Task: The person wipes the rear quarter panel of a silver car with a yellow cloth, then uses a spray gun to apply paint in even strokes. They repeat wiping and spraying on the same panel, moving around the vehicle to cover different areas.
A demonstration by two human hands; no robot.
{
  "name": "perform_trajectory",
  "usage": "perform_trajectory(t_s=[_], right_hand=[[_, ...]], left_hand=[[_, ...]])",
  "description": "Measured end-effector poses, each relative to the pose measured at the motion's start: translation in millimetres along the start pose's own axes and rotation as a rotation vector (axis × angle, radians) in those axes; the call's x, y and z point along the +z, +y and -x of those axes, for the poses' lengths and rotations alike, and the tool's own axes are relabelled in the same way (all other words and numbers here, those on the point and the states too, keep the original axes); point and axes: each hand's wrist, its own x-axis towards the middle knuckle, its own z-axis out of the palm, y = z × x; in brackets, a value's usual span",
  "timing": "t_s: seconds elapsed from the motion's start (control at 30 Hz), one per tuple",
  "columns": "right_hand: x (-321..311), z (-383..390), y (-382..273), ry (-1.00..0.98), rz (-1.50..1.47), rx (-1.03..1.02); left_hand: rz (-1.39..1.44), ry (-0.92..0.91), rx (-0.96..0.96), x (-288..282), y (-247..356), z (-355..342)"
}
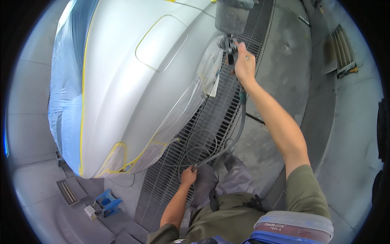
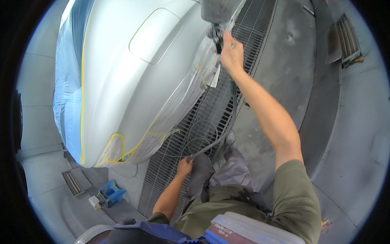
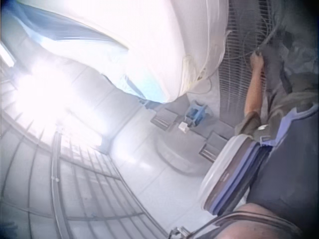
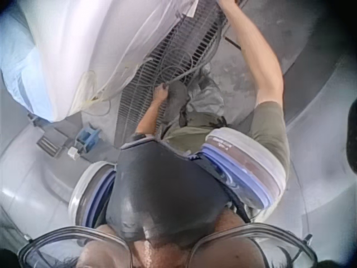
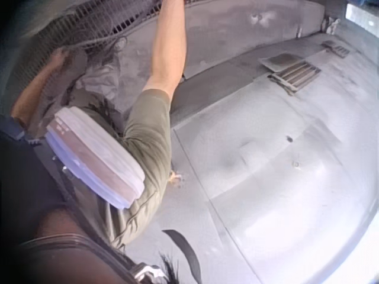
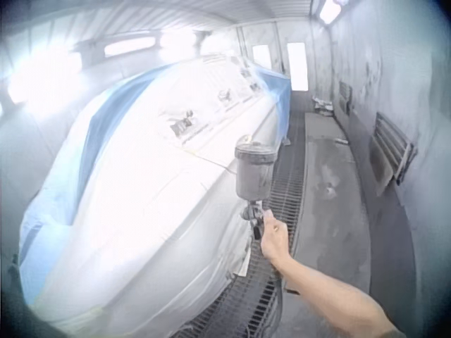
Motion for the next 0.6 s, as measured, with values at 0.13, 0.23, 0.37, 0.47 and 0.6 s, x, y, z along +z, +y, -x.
perform_trajectory(t_s=[0.13, 0.23, 0.37, 0.47, 0.6], right_hand=[[-10, 9, -16, -0.127, -0.097, 0.119], [12, 25, -35, -0.264, -0.176, 0.125], [59, 32, -57, -0.749, -0.232, -0.053], [79, 13, -67, -0.792, -0.128, 0.084], [64, -56, -67, -0.749, -0.012, 0.177]], left_hand=[[-0.047, -0.056, 0.035, -1, 24, -9], [-0.092, -0.046, 0.089, 4, 40, -21], [-0.017, -0.050, 0.103, 14, 65, -40], [0.049, -0.040, 0.129, 19, 88, -51], [0.023, 0.002, 0.132, 27, 136, -81]])
